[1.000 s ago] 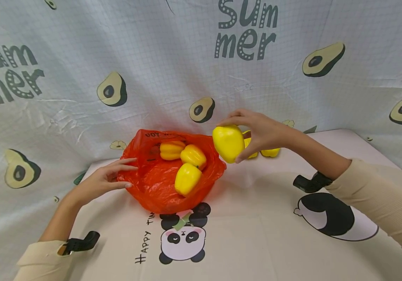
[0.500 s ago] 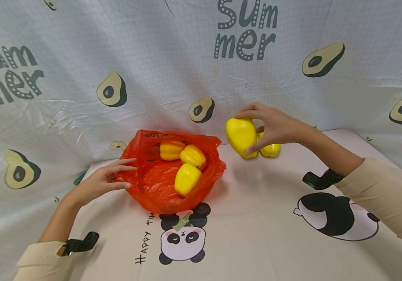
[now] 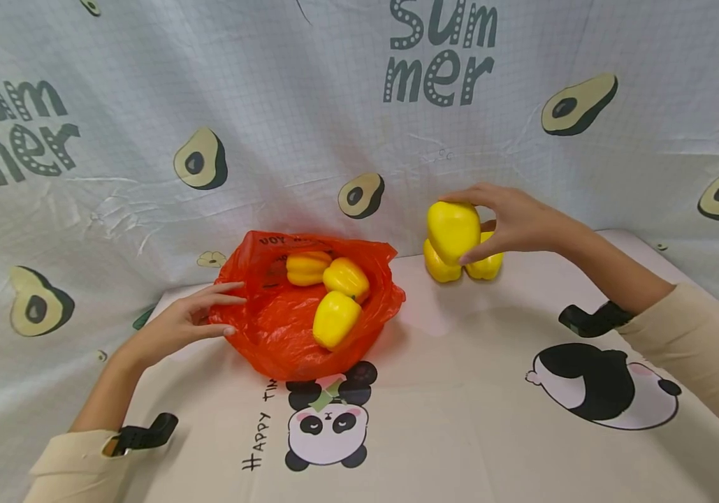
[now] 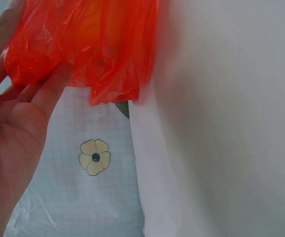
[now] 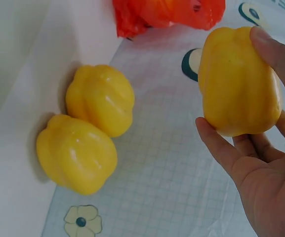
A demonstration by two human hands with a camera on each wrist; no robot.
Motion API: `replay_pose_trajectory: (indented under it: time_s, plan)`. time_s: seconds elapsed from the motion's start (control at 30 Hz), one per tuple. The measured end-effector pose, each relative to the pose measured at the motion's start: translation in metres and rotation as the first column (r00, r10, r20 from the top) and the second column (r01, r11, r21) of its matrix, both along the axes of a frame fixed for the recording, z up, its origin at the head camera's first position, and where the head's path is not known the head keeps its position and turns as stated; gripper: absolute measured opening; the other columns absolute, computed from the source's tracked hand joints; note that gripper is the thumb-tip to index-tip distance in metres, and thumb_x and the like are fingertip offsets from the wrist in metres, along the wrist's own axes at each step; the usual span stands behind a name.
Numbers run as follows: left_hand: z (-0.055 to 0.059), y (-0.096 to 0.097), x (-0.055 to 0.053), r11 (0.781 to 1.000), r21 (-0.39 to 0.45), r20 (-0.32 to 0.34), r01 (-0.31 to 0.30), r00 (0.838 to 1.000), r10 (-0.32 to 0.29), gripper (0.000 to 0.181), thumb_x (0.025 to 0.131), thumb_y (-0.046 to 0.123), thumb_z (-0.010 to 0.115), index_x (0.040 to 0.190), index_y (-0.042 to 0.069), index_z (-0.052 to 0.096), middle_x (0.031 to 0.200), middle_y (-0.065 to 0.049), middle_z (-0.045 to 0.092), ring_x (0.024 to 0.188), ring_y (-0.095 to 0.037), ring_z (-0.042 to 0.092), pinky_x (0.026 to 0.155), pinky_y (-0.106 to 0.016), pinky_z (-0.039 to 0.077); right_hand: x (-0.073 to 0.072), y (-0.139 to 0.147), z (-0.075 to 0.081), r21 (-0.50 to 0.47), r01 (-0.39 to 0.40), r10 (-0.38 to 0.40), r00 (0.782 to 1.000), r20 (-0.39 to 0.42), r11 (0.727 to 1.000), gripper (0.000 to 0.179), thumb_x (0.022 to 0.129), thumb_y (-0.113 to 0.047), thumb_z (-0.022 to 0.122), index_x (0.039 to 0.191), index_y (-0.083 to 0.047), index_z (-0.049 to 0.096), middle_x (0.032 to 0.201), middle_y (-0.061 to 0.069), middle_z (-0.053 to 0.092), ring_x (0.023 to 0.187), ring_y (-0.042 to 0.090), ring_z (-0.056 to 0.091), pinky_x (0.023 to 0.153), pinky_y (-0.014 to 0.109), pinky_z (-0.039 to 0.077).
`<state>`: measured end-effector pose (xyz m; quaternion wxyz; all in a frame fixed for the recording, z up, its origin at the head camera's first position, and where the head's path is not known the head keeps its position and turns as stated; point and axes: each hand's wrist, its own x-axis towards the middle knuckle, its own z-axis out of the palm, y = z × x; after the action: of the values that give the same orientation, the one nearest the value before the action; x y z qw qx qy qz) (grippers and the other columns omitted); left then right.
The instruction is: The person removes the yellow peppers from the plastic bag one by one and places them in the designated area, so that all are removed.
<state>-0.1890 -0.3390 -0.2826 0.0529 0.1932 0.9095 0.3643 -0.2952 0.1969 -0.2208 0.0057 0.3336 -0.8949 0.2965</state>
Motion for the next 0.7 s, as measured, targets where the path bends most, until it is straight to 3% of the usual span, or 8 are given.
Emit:
replay_pose_trajectory:
  time_s: [0.7]
  plan:
    - [0.001,0.002,-0.001,1.000,0.002,-0.016,0.008,1.000,-0.008,0.047,0.094,0.018,0.074,0.136,0.004,0.063,0.157,-0.014,0.042,0.146,-0.043,0.029,0.093,-0.012,0.045,0.008,0.027,-0.006,-0.013,0.036,-0.036,0.999,-0.020,0.999,0.091,0.072,-0.026,0.095,0.149,-0.011,0.050,0.145,0.013,0.051,0.126,0.032,0.051,0.094,0.052,0.054]
